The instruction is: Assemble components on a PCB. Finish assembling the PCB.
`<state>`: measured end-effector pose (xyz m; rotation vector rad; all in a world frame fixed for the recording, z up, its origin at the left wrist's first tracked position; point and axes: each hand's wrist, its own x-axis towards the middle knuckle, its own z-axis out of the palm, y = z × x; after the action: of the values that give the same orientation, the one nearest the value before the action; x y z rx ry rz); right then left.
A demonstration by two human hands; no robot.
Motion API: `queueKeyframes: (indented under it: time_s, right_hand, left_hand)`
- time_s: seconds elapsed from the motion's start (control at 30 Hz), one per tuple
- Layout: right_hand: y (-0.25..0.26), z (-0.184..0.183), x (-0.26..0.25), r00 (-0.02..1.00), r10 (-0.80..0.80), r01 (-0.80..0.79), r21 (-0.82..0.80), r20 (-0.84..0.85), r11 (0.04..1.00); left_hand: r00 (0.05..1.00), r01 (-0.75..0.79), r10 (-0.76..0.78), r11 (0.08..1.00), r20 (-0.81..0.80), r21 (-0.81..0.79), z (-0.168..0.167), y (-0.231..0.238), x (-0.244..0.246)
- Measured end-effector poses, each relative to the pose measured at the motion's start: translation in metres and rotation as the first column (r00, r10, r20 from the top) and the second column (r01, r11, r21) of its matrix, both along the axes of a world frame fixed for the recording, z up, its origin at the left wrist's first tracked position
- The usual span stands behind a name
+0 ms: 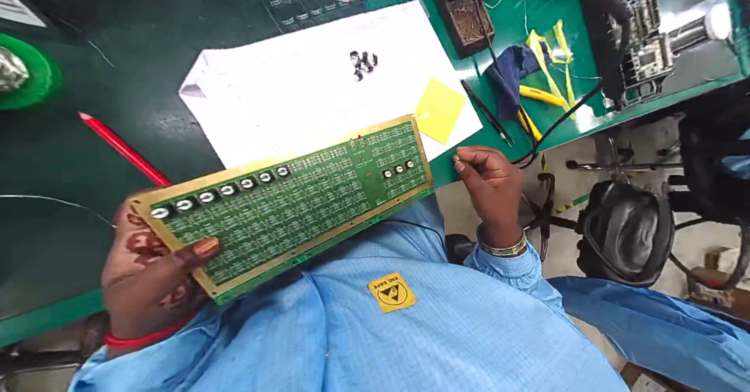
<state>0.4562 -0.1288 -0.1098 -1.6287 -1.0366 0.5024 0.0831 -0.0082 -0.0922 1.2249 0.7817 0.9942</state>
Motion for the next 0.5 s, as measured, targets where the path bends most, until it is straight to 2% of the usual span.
queueKeyframes:
  time_s: [0.2, 0.37, 0.5]
  right_hand:
    - [-0.001, -0.012, -0.005, 0.928, -0.034, 0.031, 0.013, 0.371, 0.999]
    - [-0.001, -0.017, -0.006, 0.872, -0.055, 0.033, 0.052, 0.487, 0.998]
    - [-0.001, -0.018, -0.007, 0.858, -0.058, 0.022, 0.076, 0.510, 0.997]
  left_hand:
    - [1.000, -0.008, 0.008, 1.000, -0.029, -0.011, -0.002, 0.000, -0.002]
    - [0.991, -0.085, 0.081, 0.996, -0.108, -0.036, 0.004, -0.002, 0.003]
    - [0.998, -0.014, 0.014, 1.000, -0.057, -0.006, 0.002, 0.000, -0.001]
